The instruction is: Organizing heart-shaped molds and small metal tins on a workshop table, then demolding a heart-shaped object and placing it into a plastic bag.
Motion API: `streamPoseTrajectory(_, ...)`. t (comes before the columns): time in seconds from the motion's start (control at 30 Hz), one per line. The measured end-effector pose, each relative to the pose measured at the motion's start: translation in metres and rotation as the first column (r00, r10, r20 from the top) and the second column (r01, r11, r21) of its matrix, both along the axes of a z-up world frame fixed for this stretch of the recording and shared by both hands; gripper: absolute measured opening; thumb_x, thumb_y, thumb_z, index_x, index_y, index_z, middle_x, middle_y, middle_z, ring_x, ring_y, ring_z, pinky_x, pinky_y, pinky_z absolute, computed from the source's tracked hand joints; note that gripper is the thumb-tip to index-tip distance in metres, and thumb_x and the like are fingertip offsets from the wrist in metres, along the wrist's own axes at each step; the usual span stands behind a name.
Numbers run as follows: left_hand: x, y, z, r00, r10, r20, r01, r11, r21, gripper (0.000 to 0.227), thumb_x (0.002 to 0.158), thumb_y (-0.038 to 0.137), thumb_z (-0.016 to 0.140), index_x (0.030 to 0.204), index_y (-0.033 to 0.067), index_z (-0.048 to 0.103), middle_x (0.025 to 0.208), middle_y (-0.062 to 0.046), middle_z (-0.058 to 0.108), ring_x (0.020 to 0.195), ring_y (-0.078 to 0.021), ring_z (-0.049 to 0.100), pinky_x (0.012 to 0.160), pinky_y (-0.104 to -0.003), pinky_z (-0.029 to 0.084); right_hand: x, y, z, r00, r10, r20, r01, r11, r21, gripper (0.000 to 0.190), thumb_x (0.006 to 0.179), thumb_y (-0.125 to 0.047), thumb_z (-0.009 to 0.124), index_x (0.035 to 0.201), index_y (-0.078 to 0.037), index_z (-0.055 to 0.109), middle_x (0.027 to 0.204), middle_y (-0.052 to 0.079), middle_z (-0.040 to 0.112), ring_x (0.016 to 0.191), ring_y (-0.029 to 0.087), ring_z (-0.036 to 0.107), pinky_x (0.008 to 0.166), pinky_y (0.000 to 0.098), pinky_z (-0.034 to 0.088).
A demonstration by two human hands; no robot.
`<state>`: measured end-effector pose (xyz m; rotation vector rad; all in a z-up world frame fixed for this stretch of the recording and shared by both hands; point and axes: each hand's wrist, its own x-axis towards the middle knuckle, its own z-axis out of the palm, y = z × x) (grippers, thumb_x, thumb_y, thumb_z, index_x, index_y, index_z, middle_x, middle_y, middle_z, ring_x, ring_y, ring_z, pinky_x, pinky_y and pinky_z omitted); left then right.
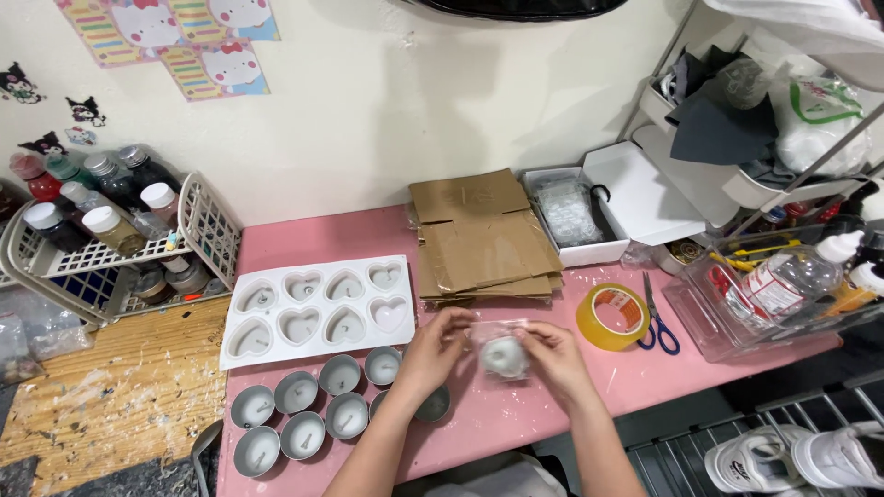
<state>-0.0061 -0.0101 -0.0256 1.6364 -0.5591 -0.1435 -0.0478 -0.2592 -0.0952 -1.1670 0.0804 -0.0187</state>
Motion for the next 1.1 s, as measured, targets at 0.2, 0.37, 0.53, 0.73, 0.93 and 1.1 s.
streamPoseTrajectory(0.2,-0.022,-0.013,0.031,0.978,0.124,0.17,-0.158,0.966,0.203,0.024,0.097,0.016,0.065,0.12,0.0065,0.066,0.122,-0.012,0.07,0.112,-0.0261,0.069,0.083,-0.036,0.059,-0.039,-0.025,0.079,0.83,-0.368,0.419,0.484,0.101,-0.869,0.011,0.094,-0.019,0.072,0.099,-0.012,0.08,0.107,0.003,0.076,0.078,0.013,0.074,0.066,0.0273,0.061)
streamPoseTrajectory(0.37,-0.036,-0.054,-0.004,0.996,-0.079,-0.037,0.086,0.963,0.255,0.03,0.099,0.023,0.058,0.122,0.0063,0.064,0.12,-0.013,0.074,0.112,-0.0238,0.074,0.093,-0.036,0.056,-0.038,-0.002,0.077,0.847,-0.282,0.451,0.423,-0.158,-0.892,0.015,0.088,-0.018,0.073,0.099,-0.01,0.08,0.105,0.007,0.075,0.091,0.024,0.07,0.075,0.04,0.058)
streamPoseTrajectory(0.53,-0.015,-0.115,-0.122,0.958,-0.084,-0.274,0.09,0.996,0.009,0.044,0.105,0.031,0.05,0.135,-0.001,0.057,0.13,-0.017,0.067,0.124,-0.0238,0.063,0.107,-0.034,0.047,-0.033,0.022,0.062,0.91,-0.196,0.365,0.34,-0.149,-0.929,0.019,0.085,-0.018,0.074,0.099,-0.009,0.08,0.105,0.008,0.073,0.101,0.029,0.064,0.085,0.0457,0.052)
streamPoseTrajectory(0.73,0.004,-0.141,-0.153,0.892,-0.128,-0.433,-0.017,0.949,-0.316,0.061,0.106,0.04,0.043,0.145,-0.0055,0.05,0.143,-0.021,0.06,0.134,-0.0261,0.053,0.115,-0.035,0.038,-0.042,0.011,0.025,0.928,-0.112,0.356,0.357,-0.008,-0.934,0.045,0.076,-0.015,0.075,0.119,-0.002,0.07,0.122,0.014,0.069,0.119,0.033,0.06,0.101,0.0493,0.045)
streamPoseTrajectory(0.93,-0.006,-0.136,-0.121,0.971,0.031,-0.238,-0.039,0.999,-0.025,0.065,0.107,0.04,0.038,0.153,-0.0049,0.033,0.159,-0.024,0.038,0.151,-0.0319,0.034,0.122,-0.036,0.026,-0.061,-0.008,0.012,0.892,-0.165,0.42,0.429,0.02,-0.903,0.053,0.08,-0.024,0.076,0.128,-0.003,0.066,0.143,0.024,0.055,0.135,0.043,0.048,0.113,0.049,0.036)
streamPoseTrajectory(1.1,-0.024,-0.137,-0.095,0.977,-0.048,-0.205,0.077,0.988,0.136,0.066,0.106,0.04,0.038,0.153,-0.0059,0.034,0.159,-0.027,0.039,0.151,-0.0364,0.036,0.124,-0.038,0.027,-0.055,-0.025,-0.006,0.888,-0.149,0.435,0.446,0.043,-0.894,0.057,0.086,-0.021,0.073,0.137,0.0,0.057,0.145,0.023,0.055,0.138,0.04,0.049,0.114,0.0479,0.038)
